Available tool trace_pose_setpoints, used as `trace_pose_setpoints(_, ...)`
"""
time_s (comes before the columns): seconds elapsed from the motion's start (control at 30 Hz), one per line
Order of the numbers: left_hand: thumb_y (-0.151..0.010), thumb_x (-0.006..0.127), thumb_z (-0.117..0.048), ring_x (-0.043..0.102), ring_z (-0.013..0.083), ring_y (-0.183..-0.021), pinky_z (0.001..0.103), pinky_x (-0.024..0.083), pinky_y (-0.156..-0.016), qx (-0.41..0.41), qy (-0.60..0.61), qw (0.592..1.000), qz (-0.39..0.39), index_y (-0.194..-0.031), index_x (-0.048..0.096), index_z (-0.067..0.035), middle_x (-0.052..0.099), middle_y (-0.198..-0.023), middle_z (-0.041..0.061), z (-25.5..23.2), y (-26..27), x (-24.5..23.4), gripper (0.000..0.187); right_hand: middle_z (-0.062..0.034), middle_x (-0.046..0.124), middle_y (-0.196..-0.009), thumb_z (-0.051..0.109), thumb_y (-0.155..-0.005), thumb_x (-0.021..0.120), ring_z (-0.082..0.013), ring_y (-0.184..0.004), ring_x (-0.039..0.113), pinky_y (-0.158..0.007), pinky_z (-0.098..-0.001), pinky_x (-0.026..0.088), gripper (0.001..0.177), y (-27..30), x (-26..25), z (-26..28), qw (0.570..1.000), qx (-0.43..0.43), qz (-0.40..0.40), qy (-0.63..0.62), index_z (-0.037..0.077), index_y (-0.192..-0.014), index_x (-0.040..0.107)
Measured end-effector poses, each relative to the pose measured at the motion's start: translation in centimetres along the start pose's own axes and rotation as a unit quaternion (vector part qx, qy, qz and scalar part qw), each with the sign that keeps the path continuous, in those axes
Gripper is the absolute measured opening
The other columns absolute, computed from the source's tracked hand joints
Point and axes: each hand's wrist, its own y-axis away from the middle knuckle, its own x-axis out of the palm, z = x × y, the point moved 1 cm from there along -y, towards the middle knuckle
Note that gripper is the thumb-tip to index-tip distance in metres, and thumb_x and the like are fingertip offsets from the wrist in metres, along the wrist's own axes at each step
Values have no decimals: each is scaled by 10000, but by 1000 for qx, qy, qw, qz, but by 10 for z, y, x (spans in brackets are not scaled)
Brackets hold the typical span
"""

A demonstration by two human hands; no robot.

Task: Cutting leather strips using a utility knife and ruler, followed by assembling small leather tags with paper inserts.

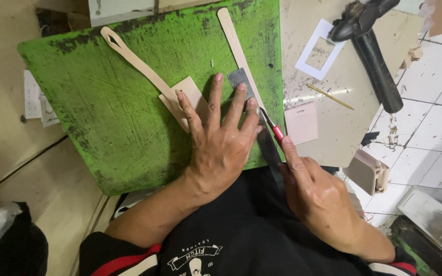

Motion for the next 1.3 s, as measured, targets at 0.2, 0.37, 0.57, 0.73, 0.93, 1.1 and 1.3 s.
trace_pose_setpoints(0.2,-962,807,-297,338,489,-1456,875,160,-1063,3,3,1000,4,-1242,751,-115,626,-1453,155,1,1,0,339,-107,641,-922,124,-1030,624,-230,-514,514,-409,-408,490,603,3,-4,4,1000,6,-2,-7,19,-1575,388)
trace_pose_setpoints(0.37,-967,809,-325,325,504,-1457,882,148,-1063,2,3,1000,5,-1250,748,-116,627,-1460,161,1,1,2,356,-125,644,-916,131,-1028,628,-238,-497,531,-396,-416,504,625,7,-3,4,1000,3,2,-9,18,-1581,362)
trace_pose_setpoints(0.57,-984,839,-329,309,483,-1470,856,133,-1093,3,-7,1000,-9,-1208,747,-128,632,-1465,140,1,4,6,315,-109,651,-928,113,-1017,642,-223,-539,541,-435,-392,528,613,9,-3,4,1000,2,-6,5,12,-1569,396)
trace_pose_setpoints(0.73,-988,848,-324,324,487,-1463,866,148,-1085,3,-9,1000,-13,-1177,747,-128,604,-1484,127,1,4,6,290,-94,665,-974,134,-1023,636,-227,-598,589,-464,-395,543,592,9,-3,6,1000,-1,-11,29,11,-1558,417)
trace_pose_setpoints(0.93,-995,848,-313,339,476,-1460,852,156,-1094,0,-16,1000,-24,-1154,757,-142,626,-1462,112,0,2,3,250,-82,661,-985,128,-1022,634,-229,-611,599,-503,-398,552,575,10,-2,7,1000,3,-17,25,16,-1551,437)
trace_pose_setpoints(1.1,-940,804,-337,311,505,-1460,890,153,-1052,4,1,1000,12,-1248,743,-112,615,-1465,153,1,0,-1,387,-118,670,-991,93,-1007,641,-234,-560,584,-476,-412,566,607,12,-1,4,999,14,-17,-24,16,-1560,403)
trace_pose_setpoints(1.3,-955,780,-350,322,498,-1464,891,147,-1057,3,-5,1000,12,-1266,723,-113,609,-1472,151,0,0,0,396,-227,734,-1173,12,-992,703,-259,-875,709,-771,-375,632,615,1,-14,-1,991,-30,-104,-83,-37,-1530,410)
